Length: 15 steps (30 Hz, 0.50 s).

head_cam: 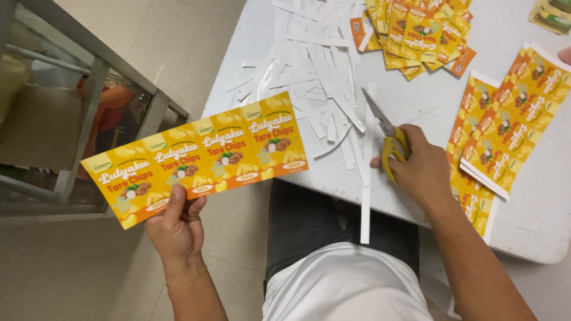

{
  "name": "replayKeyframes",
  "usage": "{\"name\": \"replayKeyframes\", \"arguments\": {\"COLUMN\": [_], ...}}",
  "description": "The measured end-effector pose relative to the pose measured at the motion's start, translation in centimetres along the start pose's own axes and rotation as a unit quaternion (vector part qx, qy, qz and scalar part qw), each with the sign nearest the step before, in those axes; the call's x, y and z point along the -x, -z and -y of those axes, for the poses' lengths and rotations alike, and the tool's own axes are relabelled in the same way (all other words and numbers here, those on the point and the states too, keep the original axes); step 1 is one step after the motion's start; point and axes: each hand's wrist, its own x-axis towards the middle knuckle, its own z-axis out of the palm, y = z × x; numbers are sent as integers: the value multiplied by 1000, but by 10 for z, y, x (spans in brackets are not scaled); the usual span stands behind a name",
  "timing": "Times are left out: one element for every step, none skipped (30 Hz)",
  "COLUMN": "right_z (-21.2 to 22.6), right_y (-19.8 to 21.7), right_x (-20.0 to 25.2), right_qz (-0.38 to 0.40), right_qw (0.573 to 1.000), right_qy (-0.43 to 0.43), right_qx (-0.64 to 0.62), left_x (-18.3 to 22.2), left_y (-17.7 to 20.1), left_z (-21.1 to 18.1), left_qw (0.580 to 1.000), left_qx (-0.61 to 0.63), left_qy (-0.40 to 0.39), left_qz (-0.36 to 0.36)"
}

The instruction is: Cutting printed label sheets into individual labels using scissors at a workspace.

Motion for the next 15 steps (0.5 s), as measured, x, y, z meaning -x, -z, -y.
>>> {"name": "replayKeyframes", "arguments": {"right_z": [6,12,18,24,30,35,50,66,81,87,93,98,101,103,102], "right_y": [-5,-11,-16,-24,-32,-40,-42,-43,-44,-49,-54,-59,-57,-56,-55], "right_x": [-7,-13,-20,-31,-41,-52,-55,-59,-63,-70,-78,-86,-84,-83,-80], "right_qz": [-1,-4,-7,-7,-26,-46,-47,-43,-39,-40,-48,-56,-59,-52,-44], "right_qw": [1000,1000,999,999,997,992,992,993,993,992,990,988,988,988,989], "right_qy": [4,19,32,35,72,109,112,113,115,118,131,144,143,145,142], "right_qx": [1,10,19,19,26,33,32,18,4,4,2,1,0,-5,-10], "left_x": [3,6,8,9,11,13,14,16,17,18,19,20,19,17,18], "left_y": [1,2,2,6,11,15,20,24,27,32,36,39,43,45,50], "left_z": [0,-1,-2,-2,-2,-2,-3,-4,-5,-6,-7,-6,-5,-2,0], "left_qw": [1000,1000,1000,1000,1000,1000,1000,1000,1000,1000,999,998,999,998,998], "left_qx": [3,3,3,4,6,8,10,5,1,3,-4,-12,-11,-9,-10], "left_qy": [-3,-4,-5,-7,-4,-2,-4,-9,-14,-17,-19,-20,-20,-21,-19], "left_qz": [-2,7,18,16,8,-1,-1,-8,-16,-17,-34,-51,-49,-58,-67]}}
